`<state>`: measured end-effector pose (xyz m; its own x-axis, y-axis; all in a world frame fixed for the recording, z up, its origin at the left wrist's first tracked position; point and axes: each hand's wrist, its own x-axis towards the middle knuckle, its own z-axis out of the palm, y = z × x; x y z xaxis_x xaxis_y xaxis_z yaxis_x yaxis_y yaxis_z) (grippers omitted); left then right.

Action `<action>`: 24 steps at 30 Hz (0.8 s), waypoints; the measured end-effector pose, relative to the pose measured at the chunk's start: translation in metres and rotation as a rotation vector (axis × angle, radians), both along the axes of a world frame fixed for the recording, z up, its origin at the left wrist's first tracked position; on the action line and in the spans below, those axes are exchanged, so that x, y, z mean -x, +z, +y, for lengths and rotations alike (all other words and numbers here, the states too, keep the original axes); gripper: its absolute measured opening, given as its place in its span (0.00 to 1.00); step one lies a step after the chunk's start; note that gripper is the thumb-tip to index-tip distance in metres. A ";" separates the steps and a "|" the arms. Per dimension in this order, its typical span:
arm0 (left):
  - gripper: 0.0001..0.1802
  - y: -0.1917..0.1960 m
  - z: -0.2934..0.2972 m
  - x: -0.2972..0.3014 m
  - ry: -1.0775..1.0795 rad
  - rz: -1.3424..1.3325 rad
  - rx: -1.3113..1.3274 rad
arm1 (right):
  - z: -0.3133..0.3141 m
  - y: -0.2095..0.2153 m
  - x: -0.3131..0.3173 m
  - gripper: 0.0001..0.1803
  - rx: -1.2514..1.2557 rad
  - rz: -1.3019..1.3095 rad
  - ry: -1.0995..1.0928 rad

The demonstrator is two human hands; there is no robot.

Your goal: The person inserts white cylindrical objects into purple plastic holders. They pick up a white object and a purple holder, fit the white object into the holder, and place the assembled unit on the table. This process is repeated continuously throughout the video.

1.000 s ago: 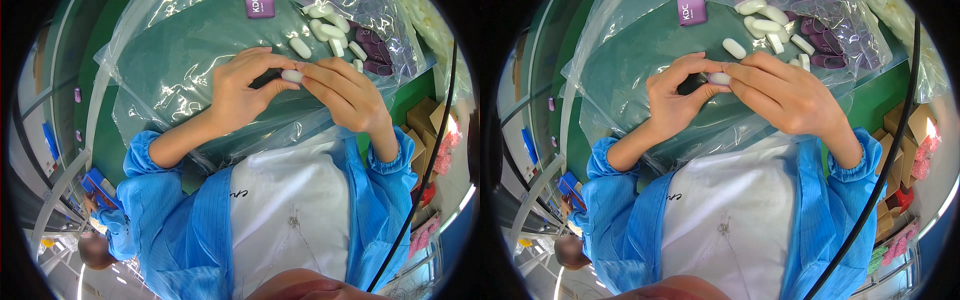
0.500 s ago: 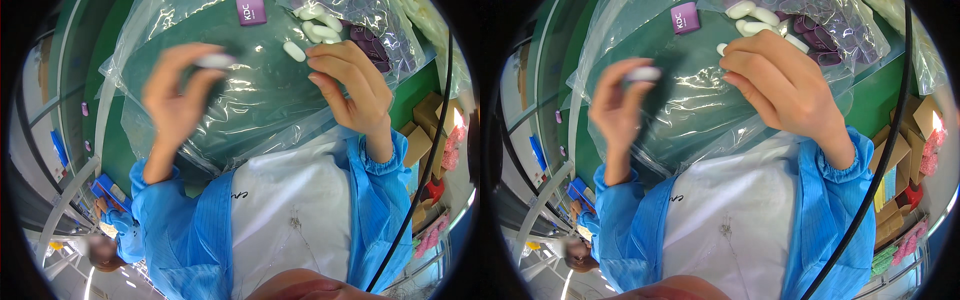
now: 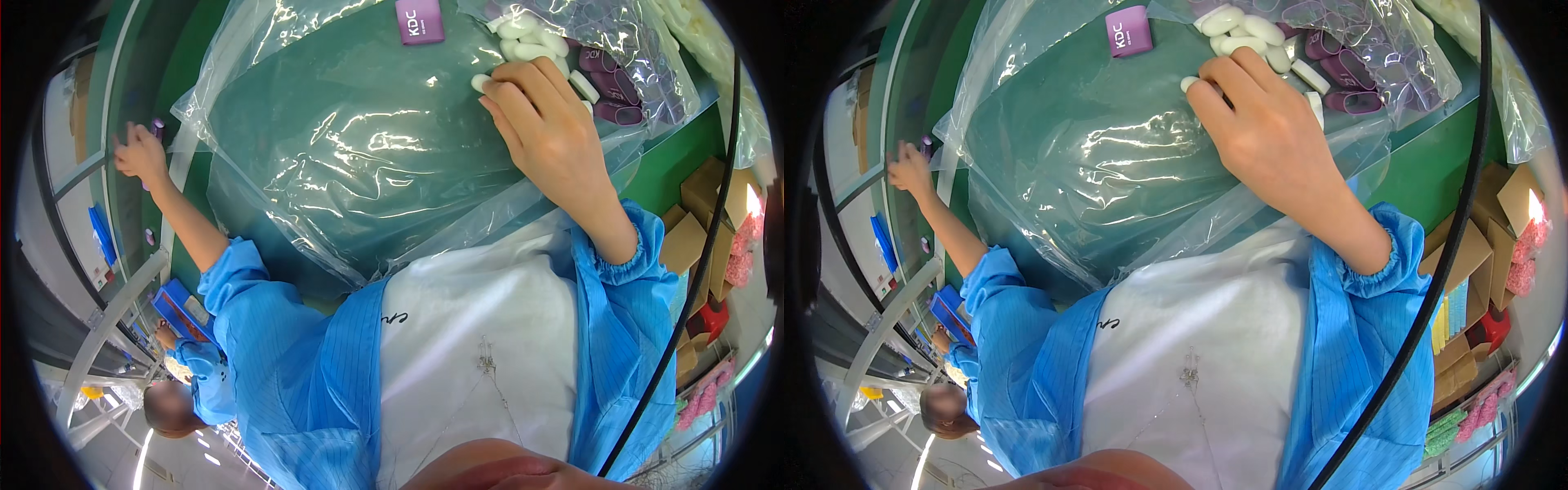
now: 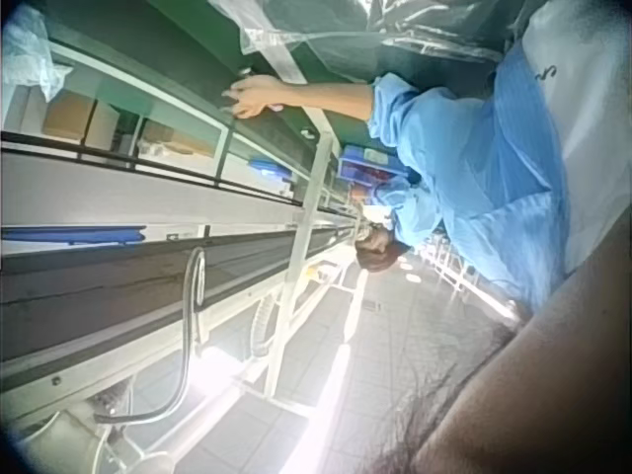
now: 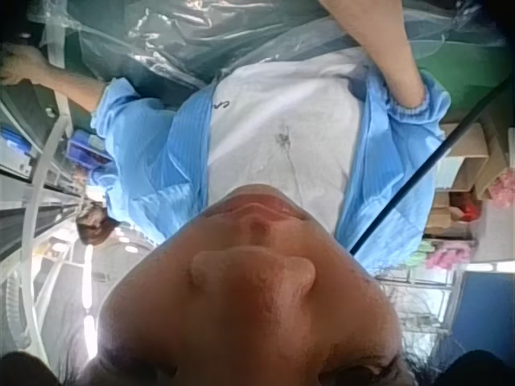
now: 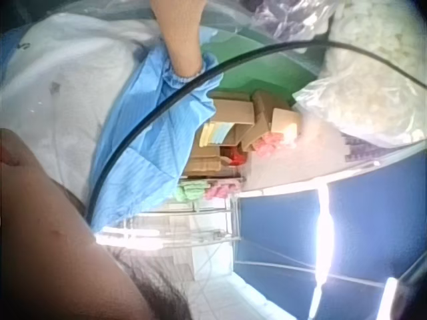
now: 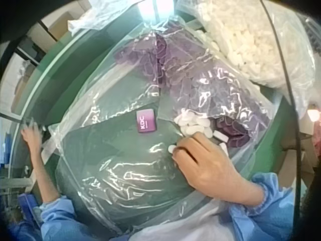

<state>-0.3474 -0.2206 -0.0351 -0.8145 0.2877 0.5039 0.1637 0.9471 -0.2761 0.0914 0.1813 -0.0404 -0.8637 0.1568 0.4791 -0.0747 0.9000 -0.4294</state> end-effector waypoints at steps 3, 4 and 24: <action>0.18 0.042 0.112 -0.077 -0.786 0.043 -0.367 | -0.004 0.002 0.001 0.11 0.007 -0.027 -0.008; 0.19 0.050 0.150 -0.118 -0.930 -0.083 -0.311 | -0.004 0.002 0.001 0.10 0.008 -0.024 -0.003; 0.20 0.000 0.250 -0.299 -1.106 -1.232 -0.958 | 0.014 0.016 -0.014 0.14 0.385 0.264 0.072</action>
